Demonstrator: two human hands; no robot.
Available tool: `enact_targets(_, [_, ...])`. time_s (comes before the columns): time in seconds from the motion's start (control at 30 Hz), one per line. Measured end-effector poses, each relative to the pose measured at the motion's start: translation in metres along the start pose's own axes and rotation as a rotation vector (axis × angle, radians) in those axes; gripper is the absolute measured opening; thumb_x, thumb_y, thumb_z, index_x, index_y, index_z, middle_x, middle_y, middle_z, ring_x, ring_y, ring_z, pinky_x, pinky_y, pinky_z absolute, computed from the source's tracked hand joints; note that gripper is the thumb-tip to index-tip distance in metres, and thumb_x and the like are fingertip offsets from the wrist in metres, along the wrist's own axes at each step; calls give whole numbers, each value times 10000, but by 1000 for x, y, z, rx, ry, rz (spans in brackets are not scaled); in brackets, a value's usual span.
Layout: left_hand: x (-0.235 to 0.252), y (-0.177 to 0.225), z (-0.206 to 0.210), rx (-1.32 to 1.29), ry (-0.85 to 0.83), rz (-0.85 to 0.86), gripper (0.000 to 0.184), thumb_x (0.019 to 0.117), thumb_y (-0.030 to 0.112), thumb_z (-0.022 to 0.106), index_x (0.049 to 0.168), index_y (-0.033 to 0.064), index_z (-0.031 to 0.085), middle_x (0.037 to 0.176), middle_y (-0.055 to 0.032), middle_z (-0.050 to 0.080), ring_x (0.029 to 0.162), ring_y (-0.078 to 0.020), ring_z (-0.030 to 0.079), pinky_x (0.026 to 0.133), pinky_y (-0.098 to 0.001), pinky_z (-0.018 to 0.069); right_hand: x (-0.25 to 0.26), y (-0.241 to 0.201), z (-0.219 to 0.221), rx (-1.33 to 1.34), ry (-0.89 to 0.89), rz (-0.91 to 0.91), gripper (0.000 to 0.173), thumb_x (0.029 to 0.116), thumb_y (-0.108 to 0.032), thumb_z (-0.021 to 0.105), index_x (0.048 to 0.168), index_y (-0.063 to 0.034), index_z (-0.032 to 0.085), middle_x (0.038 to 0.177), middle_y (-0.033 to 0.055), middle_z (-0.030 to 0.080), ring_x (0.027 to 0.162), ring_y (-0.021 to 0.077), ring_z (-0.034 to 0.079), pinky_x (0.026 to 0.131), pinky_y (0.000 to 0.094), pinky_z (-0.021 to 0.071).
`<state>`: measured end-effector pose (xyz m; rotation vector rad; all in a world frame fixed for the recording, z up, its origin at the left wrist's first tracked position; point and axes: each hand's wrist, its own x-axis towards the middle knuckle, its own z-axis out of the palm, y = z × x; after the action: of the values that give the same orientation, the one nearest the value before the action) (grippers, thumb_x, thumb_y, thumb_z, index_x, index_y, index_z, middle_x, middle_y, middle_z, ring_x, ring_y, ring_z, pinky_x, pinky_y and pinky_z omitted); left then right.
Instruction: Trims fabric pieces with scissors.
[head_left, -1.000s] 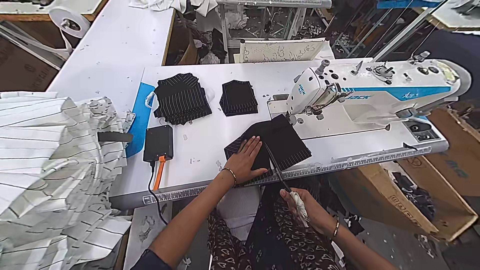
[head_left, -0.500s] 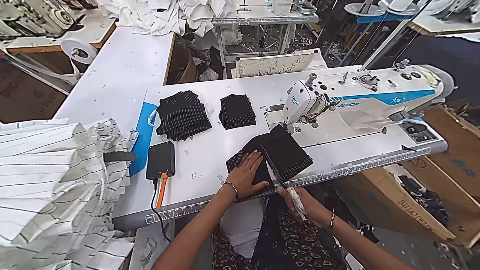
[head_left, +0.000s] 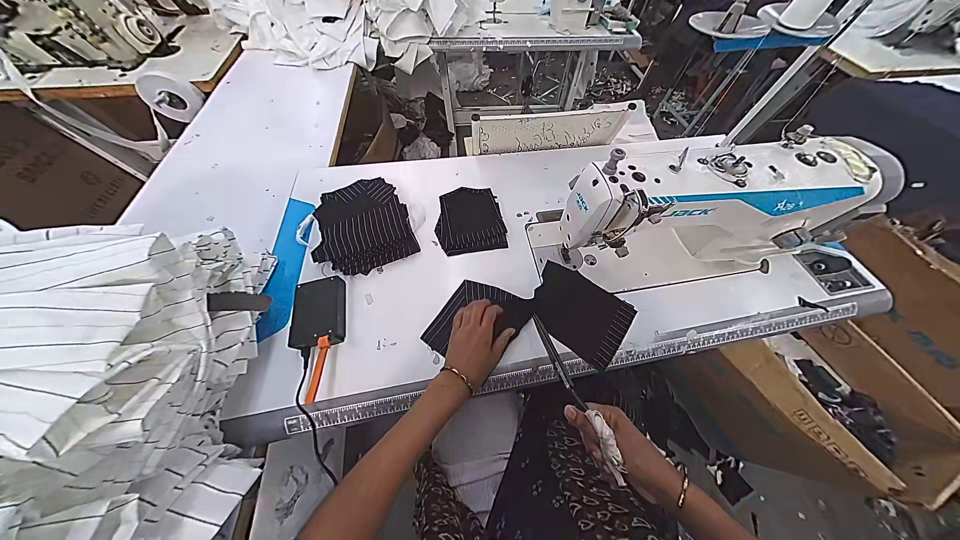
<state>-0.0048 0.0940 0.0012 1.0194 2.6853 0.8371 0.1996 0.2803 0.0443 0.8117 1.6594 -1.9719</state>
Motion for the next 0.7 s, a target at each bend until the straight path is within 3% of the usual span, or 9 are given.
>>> enact_targets(0.1, [13,-5,-3,62,-105,-70,753,990,560,546,1568,97,409,1649,-136,343,1546,-355,260,1244,-576,151,-4,6,-8,-3,0,15,340,1033,-359,598,770,-147,552,557,-61,506,441,28,478,429,178,406])
enact_targets(0.17, [21,-9,-6,126,-181,-68,890,946,694,505,1637,186,266,1715,-60,187,1585,-313,135,1242,-604,71,-7,10,-15,-30,-21,36,332,1029,-378,594,788,-154,557,568,-69,505,455,22,480,442,170,406])
enact_targets(0.23, [29,-10,-12,155,-270,-77,955,904,771,493,1653,258,198,1731,-19,115,1596,-298,60,1223,-650,-1,-8,10,-18,-80,-21,50,316,1022,-375,611,804,-154,548,572,-74,503,466,16,485,456,167,411])
enact_targets(0.37, [36,-10,-12,214,-318,-50,988,852,860,442,1648,331,194,1734,3,93,1597,-301,23,1195,-699,-39,5,-1,-19,-201,5,44,350,998,-444,637,842,-144,545,591,-71,501,493,29,499,494,190,434])
enact_targets(0.53, [34,-10,-12,238,-334,-38,995,851,880,394,1651,330,178,1736,-6,72,1598,-298,4,1194,-700,-48,28,-22,-20,-388,4,55,406,986,-503,637,898,-117,548,638,-46,496,543,55,505,553,231,446])
enact_targets(0.7, [33,-12,-12,229,-346,-31,1014,850,884,387,1656,314,156,1738,-1,49,1599,-283,-8,1196,-696,-55,28,-22,-27,-467,47,30,420,956,-484,691,801,-119,555,595,-39,498,505,66,490,518,247,423])
